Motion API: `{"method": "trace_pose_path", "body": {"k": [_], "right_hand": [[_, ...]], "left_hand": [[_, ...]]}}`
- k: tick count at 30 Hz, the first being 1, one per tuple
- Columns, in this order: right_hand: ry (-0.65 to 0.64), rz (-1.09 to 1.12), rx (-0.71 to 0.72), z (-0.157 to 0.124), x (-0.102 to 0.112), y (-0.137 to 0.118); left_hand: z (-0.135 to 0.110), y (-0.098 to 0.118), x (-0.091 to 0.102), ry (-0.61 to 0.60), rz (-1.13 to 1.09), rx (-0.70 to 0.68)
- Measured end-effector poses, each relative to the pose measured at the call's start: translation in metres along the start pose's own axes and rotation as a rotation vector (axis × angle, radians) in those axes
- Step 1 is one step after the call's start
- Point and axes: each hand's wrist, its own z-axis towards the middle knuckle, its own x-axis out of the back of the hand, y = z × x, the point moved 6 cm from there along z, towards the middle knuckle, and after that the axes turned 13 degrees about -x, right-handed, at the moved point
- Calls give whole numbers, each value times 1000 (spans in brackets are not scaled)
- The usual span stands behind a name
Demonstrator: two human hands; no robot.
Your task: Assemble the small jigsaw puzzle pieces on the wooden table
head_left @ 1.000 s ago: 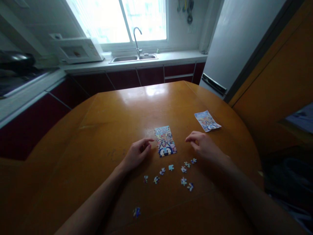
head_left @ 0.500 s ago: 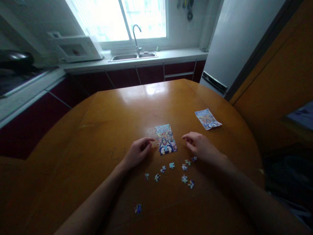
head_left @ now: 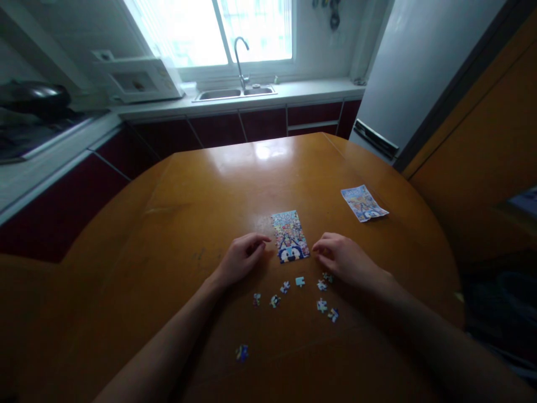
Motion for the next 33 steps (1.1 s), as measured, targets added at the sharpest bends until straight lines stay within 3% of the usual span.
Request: {"method": "trace_pose_path", "body": {"k": [14,21,28,33], "right_hand": [[160,57,-170,6,17,23],[125,15,-188,3,17,20],[-21,-57,-230,2,10,23],[-262,-203,47,-23,3,-5]], "left_hand": [[1,1,-1,-16,-11,-40],[1,2,0,-14,-16,-64],[1,2,-1,-18,-22,-61],[1,2,-1,-14,-18,-63]]}}
